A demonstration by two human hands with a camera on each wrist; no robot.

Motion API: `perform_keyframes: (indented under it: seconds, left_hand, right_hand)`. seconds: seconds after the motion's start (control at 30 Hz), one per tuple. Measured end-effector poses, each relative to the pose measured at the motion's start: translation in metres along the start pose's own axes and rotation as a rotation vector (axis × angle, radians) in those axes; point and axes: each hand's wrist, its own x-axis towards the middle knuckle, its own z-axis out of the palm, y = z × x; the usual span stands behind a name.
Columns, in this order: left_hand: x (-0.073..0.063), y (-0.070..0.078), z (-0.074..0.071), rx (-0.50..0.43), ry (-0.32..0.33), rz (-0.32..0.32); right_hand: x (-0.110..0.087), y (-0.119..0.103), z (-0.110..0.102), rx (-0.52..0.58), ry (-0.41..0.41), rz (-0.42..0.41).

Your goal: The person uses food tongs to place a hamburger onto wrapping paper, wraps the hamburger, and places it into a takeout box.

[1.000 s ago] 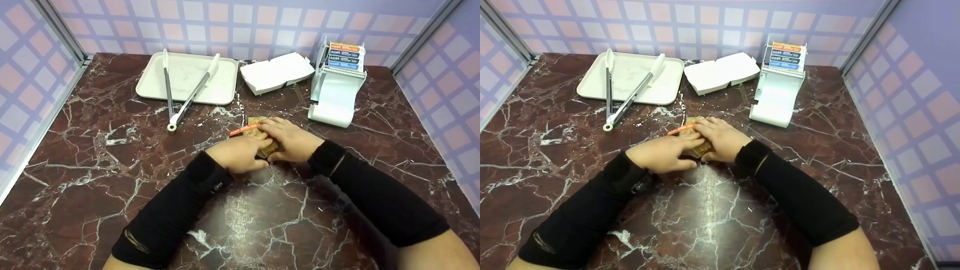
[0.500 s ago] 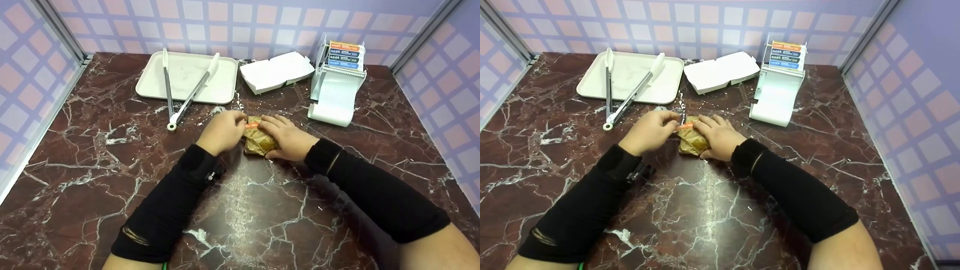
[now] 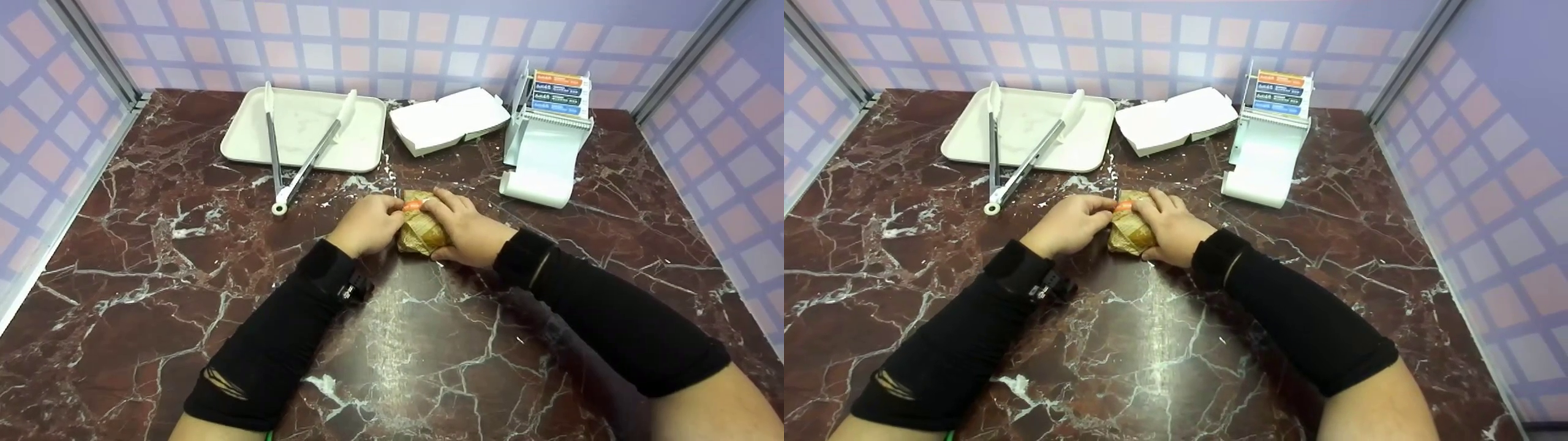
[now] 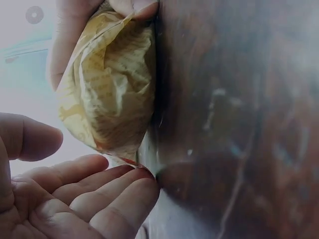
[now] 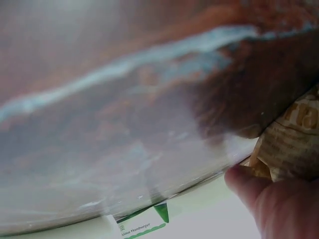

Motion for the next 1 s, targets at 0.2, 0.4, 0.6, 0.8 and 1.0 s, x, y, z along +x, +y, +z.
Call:
perform_keyframes:
  seconds: [0.2,0.4,0.6,0.8,1.0]
  left_hand:
    - [0.001,-0.003,0.005,-0.092,0.018,0.011]
    - [-0.001,-0.001,0.013,-0.195,0.004,-0.010]
    - [-0.003,0.004,0.019,-0.334,0.048,-0.043]
    - [-0.003,0.004,0.027,-0.491,0.083,0.020]
    - [-0.001,0.005,0.030,-0.545,0.071,0.038]
  right_hand:
    - [-0.001,0.000,0.003,0.011,0.035,-0.003]
    - [-0.003,0.001,0.009,0.013,0.104,-0.017]
    - [-0.004,0.000,0.009,0.014,0.202,-0.024]
    - [-0.004,-0.002,0.008,0.023,0.249,-0.015]
    - [-0.004,-0.005,0.008,0.016,0.259,-0.024]
